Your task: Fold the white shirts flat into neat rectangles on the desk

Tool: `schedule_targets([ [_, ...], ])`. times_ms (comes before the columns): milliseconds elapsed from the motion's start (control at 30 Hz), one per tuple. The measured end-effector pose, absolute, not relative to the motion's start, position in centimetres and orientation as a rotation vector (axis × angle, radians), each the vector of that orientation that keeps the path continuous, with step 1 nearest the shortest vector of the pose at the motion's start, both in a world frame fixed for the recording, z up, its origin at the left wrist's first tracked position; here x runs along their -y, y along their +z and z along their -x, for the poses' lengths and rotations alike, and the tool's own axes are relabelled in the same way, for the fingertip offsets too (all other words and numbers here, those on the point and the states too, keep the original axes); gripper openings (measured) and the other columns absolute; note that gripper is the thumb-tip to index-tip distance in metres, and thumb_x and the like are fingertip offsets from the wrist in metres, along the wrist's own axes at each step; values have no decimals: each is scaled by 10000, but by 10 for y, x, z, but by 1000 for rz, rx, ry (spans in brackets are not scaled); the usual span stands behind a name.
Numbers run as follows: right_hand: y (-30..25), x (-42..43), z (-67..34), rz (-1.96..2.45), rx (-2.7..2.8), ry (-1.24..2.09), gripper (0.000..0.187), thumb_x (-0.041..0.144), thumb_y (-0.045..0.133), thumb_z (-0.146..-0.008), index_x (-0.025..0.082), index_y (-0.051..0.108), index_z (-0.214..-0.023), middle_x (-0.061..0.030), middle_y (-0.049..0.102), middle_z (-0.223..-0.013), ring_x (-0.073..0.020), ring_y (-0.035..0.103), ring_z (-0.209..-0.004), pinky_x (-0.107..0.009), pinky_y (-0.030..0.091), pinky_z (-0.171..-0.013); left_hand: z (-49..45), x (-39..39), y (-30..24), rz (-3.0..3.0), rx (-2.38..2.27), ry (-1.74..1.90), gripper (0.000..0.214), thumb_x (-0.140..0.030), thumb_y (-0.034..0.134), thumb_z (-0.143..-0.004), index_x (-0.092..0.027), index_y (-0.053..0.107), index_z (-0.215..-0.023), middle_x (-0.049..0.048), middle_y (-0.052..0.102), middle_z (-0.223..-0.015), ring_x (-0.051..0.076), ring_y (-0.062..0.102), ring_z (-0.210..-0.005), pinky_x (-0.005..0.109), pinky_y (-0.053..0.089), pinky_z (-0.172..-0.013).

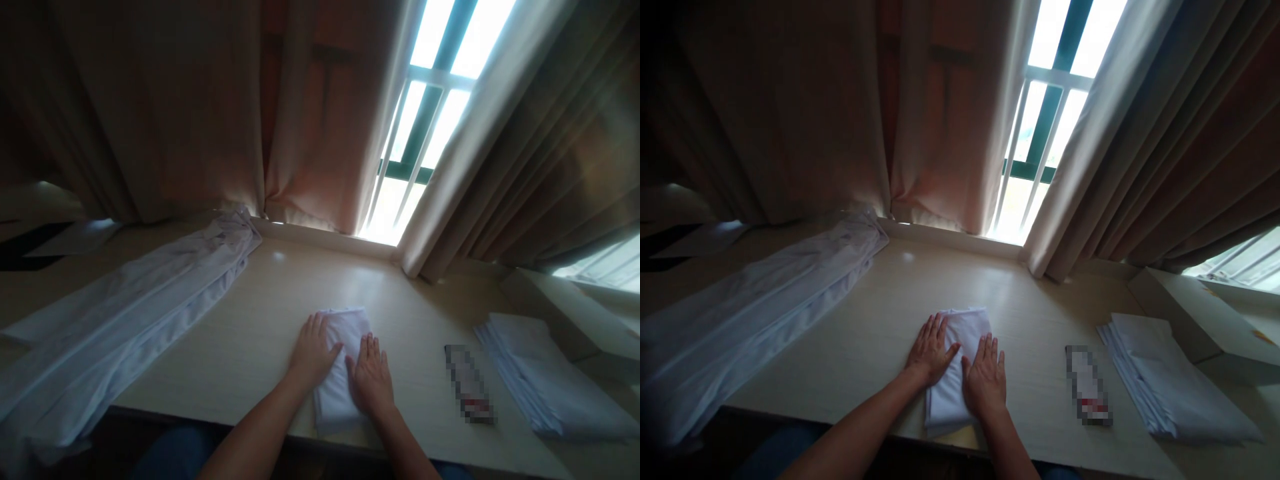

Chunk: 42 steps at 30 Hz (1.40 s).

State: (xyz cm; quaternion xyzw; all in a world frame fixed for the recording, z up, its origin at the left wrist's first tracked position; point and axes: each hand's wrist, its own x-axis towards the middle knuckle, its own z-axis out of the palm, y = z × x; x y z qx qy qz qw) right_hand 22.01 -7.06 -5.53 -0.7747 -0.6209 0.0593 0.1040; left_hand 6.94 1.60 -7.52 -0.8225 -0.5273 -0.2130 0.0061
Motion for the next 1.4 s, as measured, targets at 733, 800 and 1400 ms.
schedule_targets([
  [733,-43,92,-235,2003,1435,413,538,310,325,-875,135,453,-1368,-98,368,-1463,-220,292,-1367,-418,173,-1127,-74,47,-34,3087,1052,-485,568,-552,356,-900,-326,343,-1421,45,299,-1512,274,199,-1405,510,196,-1116],
  [800,-51,105,-255,1830,1186,516,529,322,327,-857,102,516,-1299,-134,519,-1340,-215,475,-1242,-368,347,-1046,-67,54,-44,3106,1120,-465,624,-629,353,-870,-340,338,-1423,56,268,-1524,303,184,-1407,541,201,-1102],
  [1400,-54,179,-263,1818,1330,300,462,241,483,-749,180,585,-1195,-85,618,-1113,-223,544,-1050,-346,413,-950,-61,57,-46,3073,1125,-482,675,-644,346,-865,-289,313,-1438,60,249,-1532,258,162,-1416,473,188,-1120],
])
